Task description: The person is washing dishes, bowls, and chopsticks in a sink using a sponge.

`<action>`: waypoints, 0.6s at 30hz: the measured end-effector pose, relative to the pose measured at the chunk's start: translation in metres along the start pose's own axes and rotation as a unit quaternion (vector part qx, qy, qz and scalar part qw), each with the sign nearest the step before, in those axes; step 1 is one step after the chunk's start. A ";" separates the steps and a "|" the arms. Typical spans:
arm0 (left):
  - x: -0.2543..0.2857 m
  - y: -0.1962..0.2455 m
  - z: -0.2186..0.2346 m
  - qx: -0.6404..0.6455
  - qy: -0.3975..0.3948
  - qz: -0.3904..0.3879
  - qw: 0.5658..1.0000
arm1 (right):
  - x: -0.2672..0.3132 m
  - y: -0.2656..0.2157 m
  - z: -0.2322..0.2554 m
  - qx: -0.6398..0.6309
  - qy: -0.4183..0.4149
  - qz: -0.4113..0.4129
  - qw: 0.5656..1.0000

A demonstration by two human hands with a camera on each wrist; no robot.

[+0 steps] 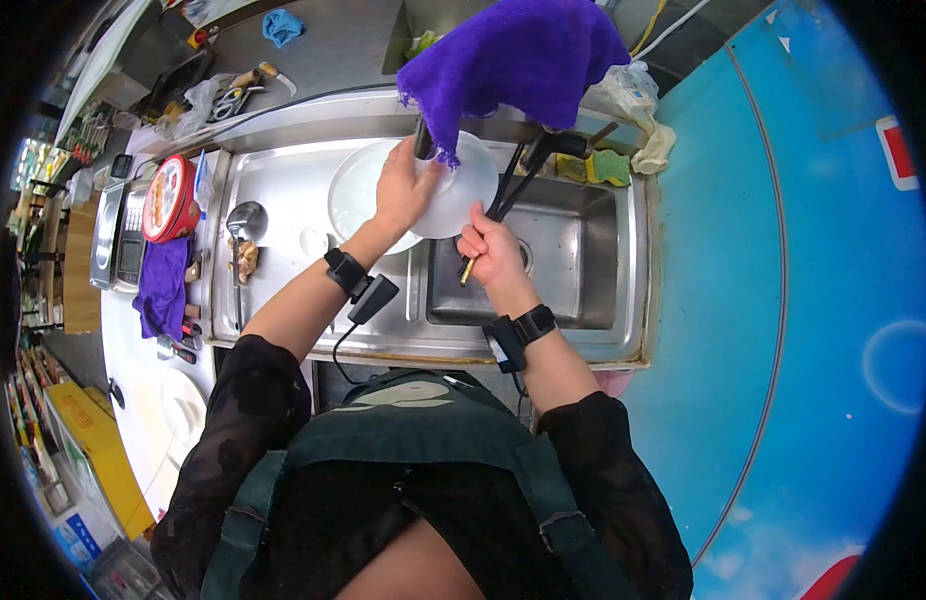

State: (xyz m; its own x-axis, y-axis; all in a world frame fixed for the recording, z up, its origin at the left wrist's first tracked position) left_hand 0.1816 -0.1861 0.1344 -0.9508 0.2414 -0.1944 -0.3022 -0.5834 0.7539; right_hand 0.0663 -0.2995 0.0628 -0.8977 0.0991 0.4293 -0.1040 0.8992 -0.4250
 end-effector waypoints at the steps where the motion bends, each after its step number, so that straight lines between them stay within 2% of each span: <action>1: 0.005 0.003 0.001 -0.009 0.050 -0.032 0.998 | -0.001 0.000 -0.001 0.004 0.000 0.006 1.000; 2: 0.010 0.014 0.006 -0.009 0.051 -0.032 0.998 | -0.001 0.000 -0.002 0.005 -0.001 0.006 1.000; 3: 0.024 0.044 0.014 -0.111 0.064 -0.128 0.983 | -0.001 0.002 -0.003 0.011 0.003 -0.003 1.000; 4: 0.036 0.066 0.014 -0.210 0.076 -0.222 0.949 | 0.000 0.004 -0.003 0.017 0.008 -0.013 1.000; 6: 0.038 0.063 0.005 -0.219 0.049 -0.237 0.945 | -0.008 0.011 0.004 0.033 -0.002 -0.021 0.999; 8: 0.029 0.054 -0.009 -0.278 -0.037 -0.217 0.935 | -0.009 0.016 0.000 0.050 -0.014 -0.030 0.998; 9: 0.025 0.054 -0.007 -0.279 -0.036 -0.214 0.935 | -0.007 0.017 -0.004 0.035 0.003 -0.036 0.999; 11: 0.007 0.039 -0.006 -0.308 -0.109 -0.088 0.941 | -0.006 0.021 -0.009 0.021 0.019 -0.044 0.999; 12: -0.002 0.040 0.001 -0.309 -0.108 -0.085 0.941 | -0.007 0.024 -0.011 0.021 0.015 -0.049 0.998; 14: -0.021 0.012 0.017 -0.185 -0.181 0.101 0.961 | -0.010 0.027 -0.014 0.022 0.009 -0.055 0.998; 15: -0.025 -0.001 0.026 -0.143 -0.140 0.092 0.975 | -0.011 0.028 -0.015 0.025 0.008 -0.061 0.998; 16: -0.027 -0.018 0.031 -0.145 -0.139 0.093 0.975 | -0.013 0.029 -0.017 0.027 0.006 -0.066 0.997; 18: -0.026 -0.056 0.045 0.012 -0.148 0.185 0.971 | -0.016 0.025 -0.025 0.040 -0.005 -0.056 0.998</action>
Point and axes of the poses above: each hand's wrist, its own x-axis away from the middle knuckle, its own z-axis out of the back of the hand, y = z × x, the point moved 7 cm from there along -x, towards the middle knuckle, and after that the axes turned 8 degrees about z, right-handed, at the moved point
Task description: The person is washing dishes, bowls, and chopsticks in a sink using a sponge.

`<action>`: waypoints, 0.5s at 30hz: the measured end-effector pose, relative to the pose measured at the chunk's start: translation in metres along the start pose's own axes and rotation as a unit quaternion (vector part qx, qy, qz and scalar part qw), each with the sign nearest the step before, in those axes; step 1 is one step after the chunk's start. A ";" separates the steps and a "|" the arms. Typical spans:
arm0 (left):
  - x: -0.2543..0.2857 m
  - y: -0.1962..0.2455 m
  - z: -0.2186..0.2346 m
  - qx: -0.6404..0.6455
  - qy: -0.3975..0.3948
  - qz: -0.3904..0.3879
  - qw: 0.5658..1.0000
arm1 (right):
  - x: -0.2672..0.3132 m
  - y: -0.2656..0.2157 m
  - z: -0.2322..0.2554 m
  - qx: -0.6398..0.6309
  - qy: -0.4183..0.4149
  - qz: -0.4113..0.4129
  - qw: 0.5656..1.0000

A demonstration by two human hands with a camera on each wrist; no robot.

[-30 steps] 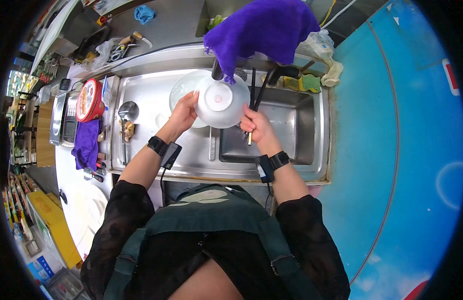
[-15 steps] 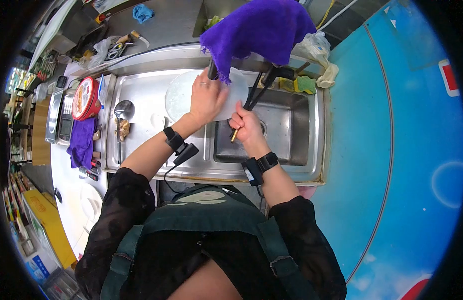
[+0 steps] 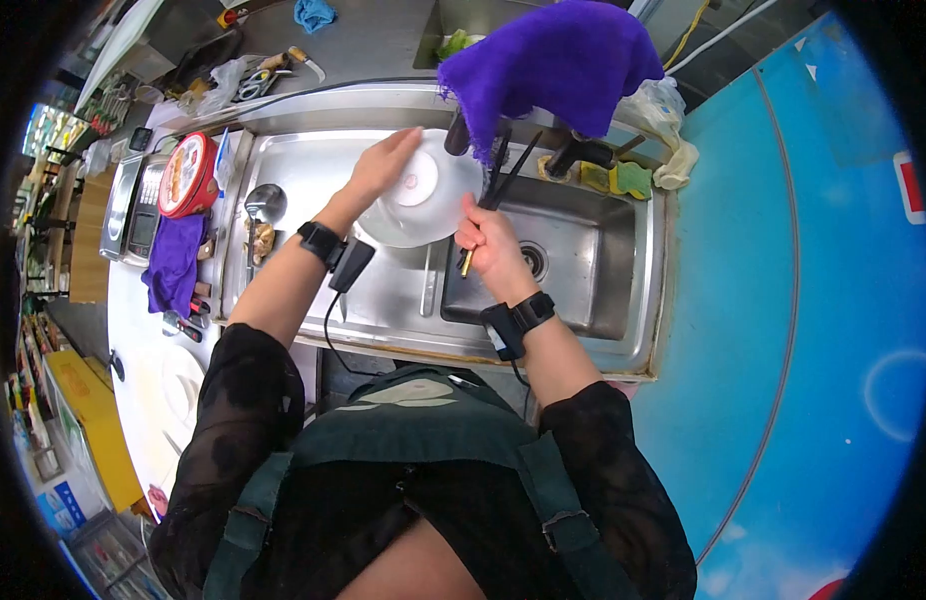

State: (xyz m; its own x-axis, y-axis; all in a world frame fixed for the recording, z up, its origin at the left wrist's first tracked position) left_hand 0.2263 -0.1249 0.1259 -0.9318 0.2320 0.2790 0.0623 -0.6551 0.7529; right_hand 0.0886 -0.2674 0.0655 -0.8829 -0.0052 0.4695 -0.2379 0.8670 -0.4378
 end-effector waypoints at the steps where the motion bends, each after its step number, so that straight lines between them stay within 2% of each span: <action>1: 0.000 -0.014 0.003 -0.002 0.002 0.001 1.000 | -0.002 -0.003 -0.005 0.015 -0.008 0.012 1.000; 3: 0.012 -0.035 0.010 0.235 -0.008 -0.006 0.972 | -0.011 -0.003 -0.013 0.011 -0.019 0.007 1.000; 4: 0.019 -0.041 0.014 0.234 -0.006 -0.005 0.972 | -0.017 -0.004 -0.018 0.010 -0.029 0.003 1.000; 6: 0.043 -0.053 0.015 0.336 -0.059 0.103 0.934 | -0.032 -0.003 -0.021 0.015 -0.057 -0.008 0.998; 10: 0.066 -0.077 0.010 0.360 -0.082 0.143 0.918 | -0.042 -0.005 -0.030 -0.011 -0.078 0.002 0.997; 13: 0.083 -0.077 0.015 0.310 -0.039 0.102 0.945 | -0.029 -0.001 -0.026 -0.022 -0.089 -0.016 0.996; 15: 0.100 -0.060 0.023 0.300 -0.060 0.097 0.947 | -0.008 0.007 -0.017 -0.075 -0.103 -0.048 0.991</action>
Point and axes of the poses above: each hand's wrist, its own x-axis away from the middle knuckle, its own z-axis out of the back of the hand, y = z × x, the point moved 7 cm from there along -x, towards the middle knuckle, and after that the axes turned 8 degrees about z, right-handed, at the moved point
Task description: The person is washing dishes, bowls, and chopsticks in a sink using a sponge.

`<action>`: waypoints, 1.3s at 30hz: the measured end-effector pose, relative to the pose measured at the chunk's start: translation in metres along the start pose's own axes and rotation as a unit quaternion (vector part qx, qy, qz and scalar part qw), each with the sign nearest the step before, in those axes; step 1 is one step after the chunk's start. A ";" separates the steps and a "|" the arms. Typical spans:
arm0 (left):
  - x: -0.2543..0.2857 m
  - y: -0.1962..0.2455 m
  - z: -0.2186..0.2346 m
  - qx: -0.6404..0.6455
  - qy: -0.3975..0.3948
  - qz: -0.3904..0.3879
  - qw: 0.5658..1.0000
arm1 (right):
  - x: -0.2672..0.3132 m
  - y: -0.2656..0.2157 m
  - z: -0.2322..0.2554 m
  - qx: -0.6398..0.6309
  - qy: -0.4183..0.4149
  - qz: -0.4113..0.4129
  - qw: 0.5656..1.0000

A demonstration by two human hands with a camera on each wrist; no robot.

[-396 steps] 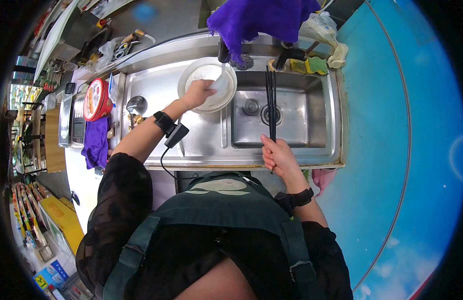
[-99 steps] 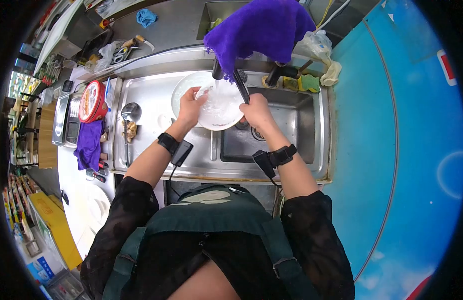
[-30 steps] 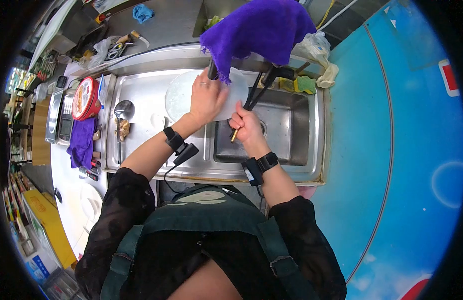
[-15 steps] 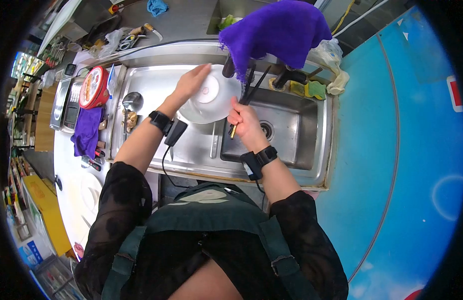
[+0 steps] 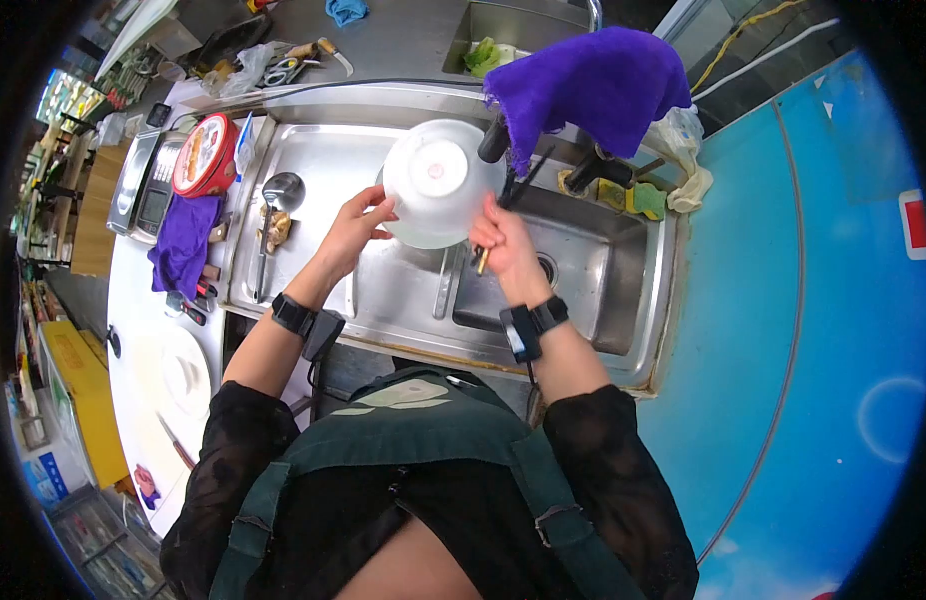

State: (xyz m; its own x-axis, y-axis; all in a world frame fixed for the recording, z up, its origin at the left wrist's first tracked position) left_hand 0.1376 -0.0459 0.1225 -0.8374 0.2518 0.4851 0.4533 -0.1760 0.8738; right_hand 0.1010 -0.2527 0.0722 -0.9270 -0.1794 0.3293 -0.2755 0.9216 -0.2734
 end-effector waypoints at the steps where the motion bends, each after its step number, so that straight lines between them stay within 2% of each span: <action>1: 0.007 0.004 -0.005 -0.015 -0.021 0.002 1.000 | 0.012 0.002 0.004 0.003 0.001 0.000 1.000; 4: 0.018 0.003 -0.015 -0.041 -0.046 0.000 0.998 | 0.051 0.005 0.018 -0.023 0.031 0.022 0.999; 6: 0.019 0.000 -0.028 -0.035 -0.081 0.001 0.996 | 0.072 0.001 0.031 -0.069 0.121 0.057 0.989; 8: 0.016 -0.009 -0.046 -0.032 -0.134 0.021 0.990 | 0.079 -0.004 0.038 -0.097 0.123 0.087 0.984; 10: 0.011 -0.016 -0.060 -0.030 -0.150 0.024 0.988 | 0.078 -0.010 0.049 -0.117 0.127 0.131 0.976; 13: 0.013 -0.014 -0.079 -0.023 -0.168 0.029 0.985 | 0.061 -0.008 0.030 -0.141 0.145 0.156 0.967; 14: 0.015 -0.011 -0.083 -0.020 -0.177 0.027 0.984 | 0.048 -0.008 0.036 -0.153 0.099 0.151 0.972; 15: 0.017 -0.008 -0.086 -0.018 -0.184 0.025 0.982 | 0.044 -0.009 0.032 -0.154 0.099 0.152 0.971; 19: 0.022 -0.003 -0.080 -0.015 -0.179 0.012 0.984 | 0.042 0.001 0.025 -0.135 0.130 0.112 0.976; 21: 0.025 -0.006 -0.073 -0.016 -0.187 0.007 0.982 | 0.046 0.009 0.021 -0.124 0.087 0.079 0.985; 25: 0.042 -0.006 -0.061 -0.010 -0.205 0.009 0.979 | 0.068 0.013 0.023 -0.067 0.072 0.071 0.993; 29: 0.054 -0.011 -0.051 -0.010 -0.207 0.022 0.978 | 0.110 -0.007 0.053 0.019 0.096 0.118 0.988; 31: 0.059 -0.010 -0.050 -0.011 -0.210 0.011 0.978 | 0.142 -0.023 0.043 0.096 0.154 0.175 0.968; 32: 0.063 -0.010 -0.053 0.003 -0.229 0.030 0.973 | 0.154 -0.024 0.035 0.100 0.152 0.172 0.968; 34: 0.068 -0.012 -0.062 0.027 -0.287 0.045 0.957 | 0.176 -0.039 0.019 0.247 0.160 0.256 0.921; 35: 0.070 -0.010 -0.062 0.028 -0.286 0.044 0.957 | 0.178 -0.037 0.018 0.248 0.159 0.256 0.921; 37: 0.083 -0.006 -0.074 0.144 -0.388 0.123 0.902 | 0.188 -0.048 0.007 0.390 0.151 0.340 0.842; 38: 0.086 -0.002 -0.078 0.177 -0.412 0.132 0.884 | 0.186 -0.051 0.015 0.492 0.159 0.360 0.777; 39: 0.089 0.004 -0.079 0.176 -0.414 0.132 0.883 | 0.183 -0.051 0.003 0.492 0.160 0.361 0.776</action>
Point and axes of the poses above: each hand's wrist, its own x-axis away from the middle knuckle, its own z-axis out of the back of the hand, y = z × x, the point moved 7 cm from there along -x, towards the middle knuckle, and after that the axes turned 8 degrees about z, right-handed, at the moved point
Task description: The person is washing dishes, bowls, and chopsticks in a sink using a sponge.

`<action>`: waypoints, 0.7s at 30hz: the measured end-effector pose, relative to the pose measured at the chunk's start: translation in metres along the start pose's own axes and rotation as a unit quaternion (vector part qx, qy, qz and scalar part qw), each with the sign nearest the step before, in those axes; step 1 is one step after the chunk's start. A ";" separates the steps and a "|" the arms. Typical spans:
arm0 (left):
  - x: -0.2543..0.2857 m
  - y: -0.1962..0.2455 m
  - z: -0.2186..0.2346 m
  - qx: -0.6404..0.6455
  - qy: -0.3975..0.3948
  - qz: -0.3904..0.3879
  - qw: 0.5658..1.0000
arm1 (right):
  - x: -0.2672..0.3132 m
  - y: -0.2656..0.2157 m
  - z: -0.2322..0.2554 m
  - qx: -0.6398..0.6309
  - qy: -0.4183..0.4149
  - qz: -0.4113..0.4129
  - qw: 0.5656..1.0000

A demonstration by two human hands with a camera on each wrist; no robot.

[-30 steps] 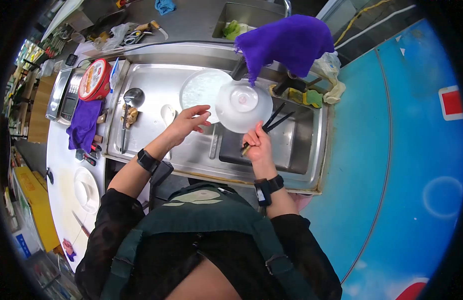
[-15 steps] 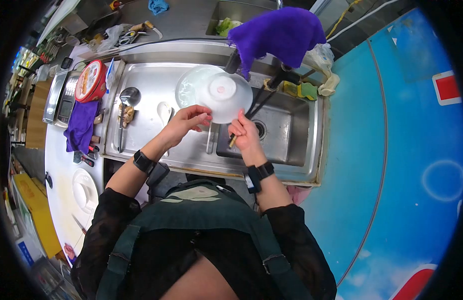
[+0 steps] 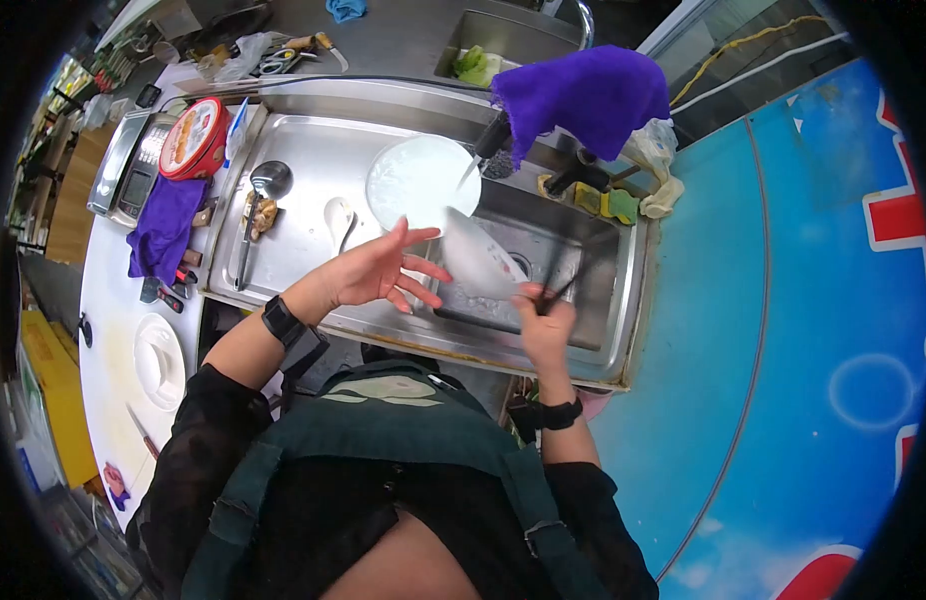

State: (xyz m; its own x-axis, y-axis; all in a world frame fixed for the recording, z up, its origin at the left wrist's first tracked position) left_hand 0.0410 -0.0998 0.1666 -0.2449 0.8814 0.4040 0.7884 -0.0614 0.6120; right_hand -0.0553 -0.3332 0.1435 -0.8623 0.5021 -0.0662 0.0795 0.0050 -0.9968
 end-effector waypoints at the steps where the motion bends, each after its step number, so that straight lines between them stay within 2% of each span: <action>1: 0.003 0.005 -0.004 0.045 0.008 0.004 0.999 | -0.002 -0.026 -0.026 0.102 -0.101 0.127 0.981; 2: 0.004 0.008 -0.005 0.091 0.017 0.009 0.996 | 0.003 -0.044 -0.054 0.201 -0.199 0.248 0.927; 3: 0.001 0.001 0.007 0.145 -0.020 0.021 0.989 | 0.002 -0.043 -0.069 0.212 -0.234 0.271 0.909; 4: -0.001 -0.008 0.020 0.145 -0.020 0.021 0.989 | 0.002 -0.042 -0.082 0.222 -0.269 0.293 0.890; 5: 0.002 -0.010 0.029 0.193 0.049 0.018 0.980 | -0.001 -0.042 -0.090 0.221 -0.269 0.293 0.890; 6: 0.007 -0.012 0.038 0.241 0.118 0.013 0.963 | -0.001 -0.043 -0.103 0.214 -0.305 0.299 0.878; 7: 0.016 -0.014 0.040 0.272 0.128 0.020 0.953 | -0.001 -0.043 -0.114 0.207 -0.342 0.304 0.865; 8: 0.023 -0.016 0.042 0.274 0.131 0.018 0.953 | -0.005 -0.044 -0.121 0.204 -0.344 0.304 0.865; 10: 0.048 -0.003 0.061 0.132 0.220 -0.116 0.960 | -0.020 -0.038 -0.125 0.226 -0.294 0.240 0.897; 12: 0.080 0.009 0.067 0.054 0.321 -0.157 0.932 | -0.040 -0.032 -0.122 0.247 -0.291 0.213 0.899; 14: 0.113 0.014 0.071 0.008 0.400 -0.209 0.892 | -0.065 -0.021 -0.119 0.419 -0.278 0.163 0.849; 15: 0.122 0.010 0.076 0.013 0.403 -0.211 0.890 | -0.075 -0.020 -0.123 0.419 -0.283 0.164 0.847; 17: 0.145 0.005 0.087 0.020 0.443 -0.238 0.864 | -0.090 -0.006 -0.134 0.587 -0.331 0.148 0.724; 18: 0.151 0.002 0.088 0.023 0.446 -0.240 0.862 | -0.097 0.003 -0.142 0.586 -0.335 0.150 0.722; 20: 0.160 -0.009 0.089 0.052 0.454 -0.236 0.858 | -0.103 0.023 -0.159 0.640 -0.365 0.148 0.660; 21: 0.165 -0.015 0.090 0.071 0.463 -0.237 0.851 | -0.098 0.025 -0.167 0.605 -0.413 0.156 0.663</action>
State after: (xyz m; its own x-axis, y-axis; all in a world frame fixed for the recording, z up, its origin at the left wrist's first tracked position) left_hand 0.0391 0.0884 0.1627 -0.8421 0.0398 0.5378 0.5215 0.3138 0.7935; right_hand 0.1145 -0.2378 0.1325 -0.9180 -0.3314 0.2181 0.2899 -0.9356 -0.2015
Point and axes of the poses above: each hand's wrist, its own x-axis away from the middle knuckle, its own z-axis out of the back of the hand, y = z × x, the point moved 7 cm from there along -x, towards the middle knuckle, and after that the axes turned 8 degrees about z, right-handed, at the moved point
